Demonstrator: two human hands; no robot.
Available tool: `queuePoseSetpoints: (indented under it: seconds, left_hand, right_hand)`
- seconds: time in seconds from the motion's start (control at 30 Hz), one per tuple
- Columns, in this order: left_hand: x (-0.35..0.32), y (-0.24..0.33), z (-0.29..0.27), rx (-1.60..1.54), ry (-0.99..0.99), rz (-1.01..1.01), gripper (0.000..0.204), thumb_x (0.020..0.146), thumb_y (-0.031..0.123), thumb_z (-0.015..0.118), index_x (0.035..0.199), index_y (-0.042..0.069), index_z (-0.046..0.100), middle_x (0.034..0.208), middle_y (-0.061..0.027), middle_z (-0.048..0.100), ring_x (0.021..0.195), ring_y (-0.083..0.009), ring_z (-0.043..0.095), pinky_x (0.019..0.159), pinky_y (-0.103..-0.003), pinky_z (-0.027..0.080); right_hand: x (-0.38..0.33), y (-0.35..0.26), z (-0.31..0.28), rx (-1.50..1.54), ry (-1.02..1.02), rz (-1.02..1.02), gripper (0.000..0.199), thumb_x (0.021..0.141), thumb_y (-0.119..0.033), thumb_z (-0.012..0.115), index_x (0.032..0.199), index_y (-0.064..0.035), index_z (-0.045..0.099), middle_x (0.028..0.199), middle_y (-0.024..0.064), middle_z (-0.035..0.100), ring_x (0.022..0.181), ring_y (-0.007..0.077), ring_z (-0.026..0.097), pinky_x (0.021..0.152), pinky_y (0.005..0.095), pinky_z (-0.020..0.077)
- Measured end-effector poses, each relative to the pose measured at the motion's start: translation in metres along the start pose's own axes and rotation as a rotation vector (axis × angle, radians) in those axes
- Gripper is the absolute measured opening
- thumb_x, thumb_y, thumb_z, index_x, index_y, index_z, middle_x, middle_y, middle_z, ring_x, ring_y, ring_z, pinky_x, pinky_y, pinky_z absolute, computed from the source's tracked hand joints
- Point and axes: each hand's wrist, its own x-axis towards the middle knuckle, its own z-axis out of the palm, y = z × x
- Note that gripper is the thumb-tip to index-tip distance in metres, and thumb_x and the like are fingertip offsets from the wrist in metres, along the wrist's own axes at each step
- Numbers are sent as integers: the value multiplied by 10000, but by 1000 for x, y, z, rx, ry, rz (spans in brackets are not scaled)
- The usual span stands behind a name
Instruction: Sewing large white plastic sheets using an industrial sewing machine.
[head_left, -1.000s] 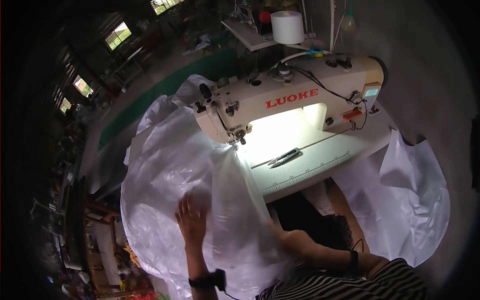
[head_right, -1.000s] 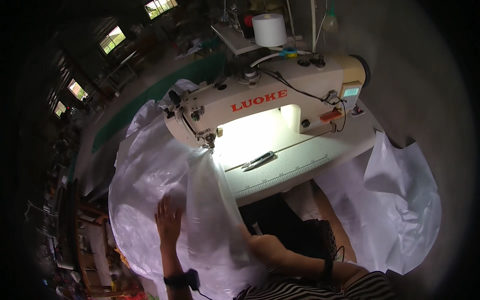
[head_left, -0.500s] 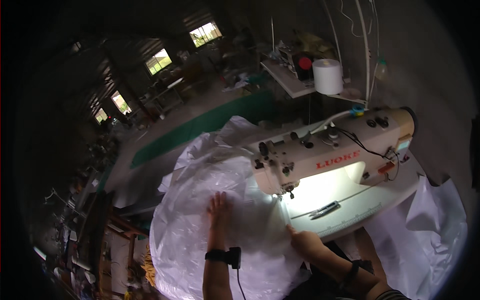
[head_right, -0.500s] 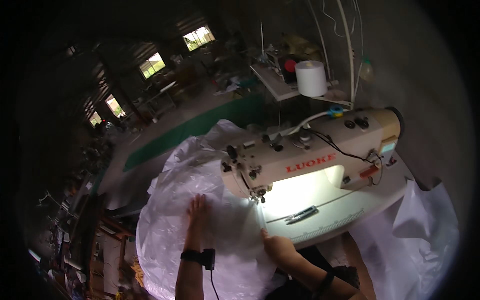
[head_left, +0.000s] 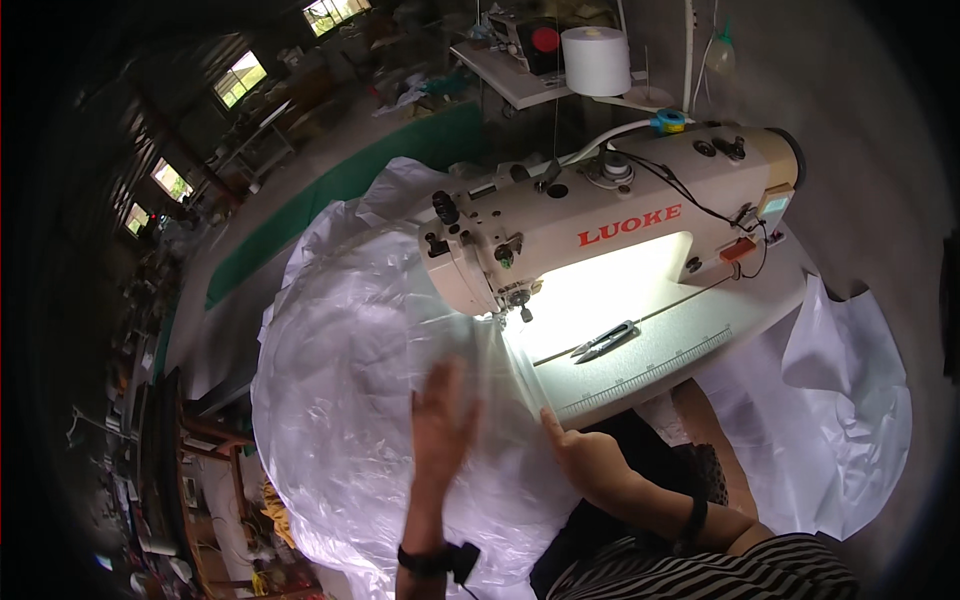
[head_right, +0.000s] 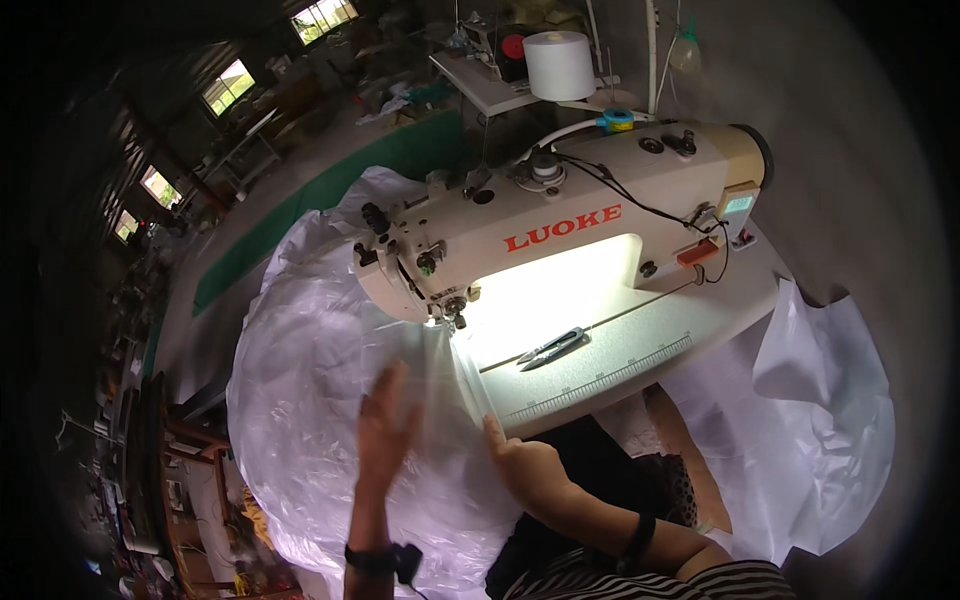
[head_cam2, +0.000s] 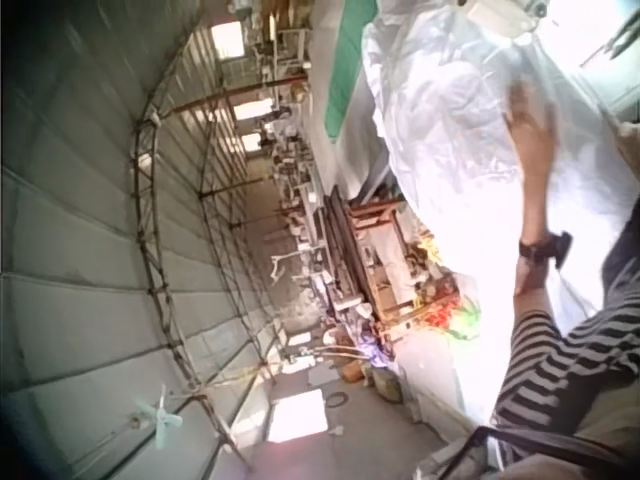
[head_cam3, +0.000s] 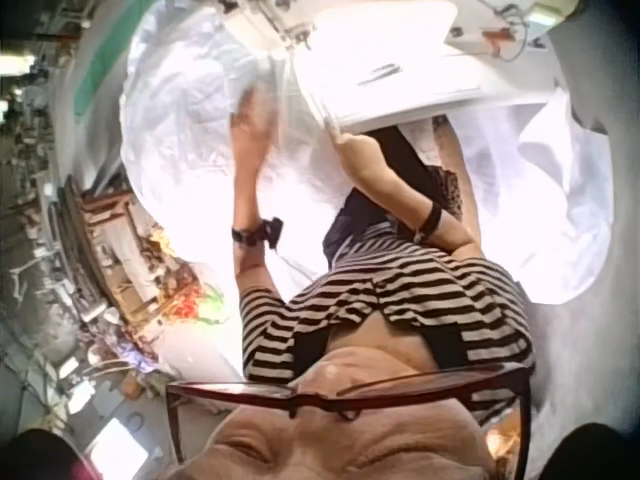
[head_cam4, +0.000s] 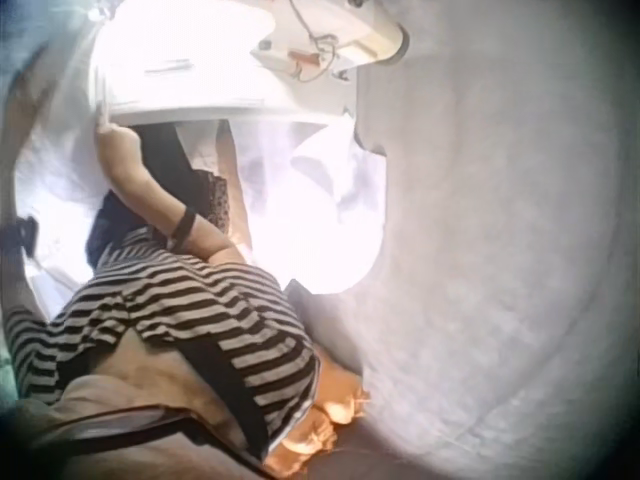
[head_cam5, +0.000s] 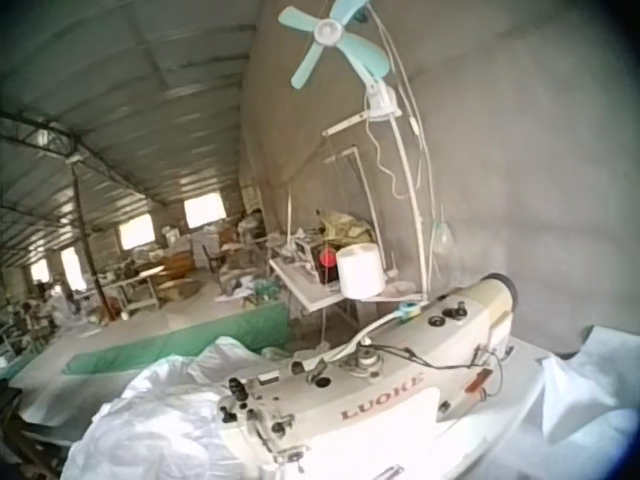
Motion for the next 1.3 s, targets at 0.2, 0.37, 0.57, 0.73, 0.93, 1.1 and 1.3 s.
queuePoseSetpoints:
  seconds: [0.2,0.37,0.57,0.73,0.93,1.1,1.3]
  left_hand:
    - [-34,22,36,268,-161,59,597,922,396,589,1430,123,437,1540,-83,357,1450,-330,267,1087,-702,180]
    - [6,1,39,337,-153,3,571,937,370,569,1432,120,434,1539,-72,356,1450,-329,262,1094,-711,141]
    - [52,-45,55,358,-24,-115,513,966,353,513,1438,162,449,1547,-18,363,1462,-274,257,1109,-706,100]
    - [76,-45,51,228,-48,-304,534,978,444,466,1441,179,448,1556,-3,350,1465,-272,251,1105,-712,100]
    - [48,-55,47,332,-26,-380,631,938,513,514,1472,198,395,1571,6,322,1467,-306,239,1089,-728,109]
    - [15,-51,31,361,85,-378,605,938,486,527,1453,186,425,1552,-22,360,1457,-323,261,1105,-703,114]
    - [4,-47,22,364,200,-286,486,958,401,530,1379,161,502,1485,-68,444,1432,-325,310,1113,-681,150]
  right_hand:
    - [8,-4,-1,-24,14,-39,622,783,-75,581,1365,96,441,593,59,626,480,201,634,443,312,498]
    - [57,-5,10,-10,17,-51,622,769,-62,590,1347,118,446,592,62,633,491,206,645,440,314,494]
    - [127,-18,25,-102,41,32,603,809,-94,597,1350,125,447,635,28,661,535,163,662,426,293,481]
    - [157,-35,27,-163,10,150,597,824,-131,603,1337,135,453,680,27,680,552,144,664,419,278,472]
    - [129,-62,26,-100,7,-53,521,828,-144,607,1277,101,509,727,47,676,628,198,685,497,321,518]
    - [73,24,-6,151,266,-273,404,853,-111,591,1246,-28,557,906,135,666,834,302,670,700,402,545]
    - [40,150,-36,-99,410,-156,67,860,-125,615,890,-75,583,920,74,569,904,244,592,756,360,507]
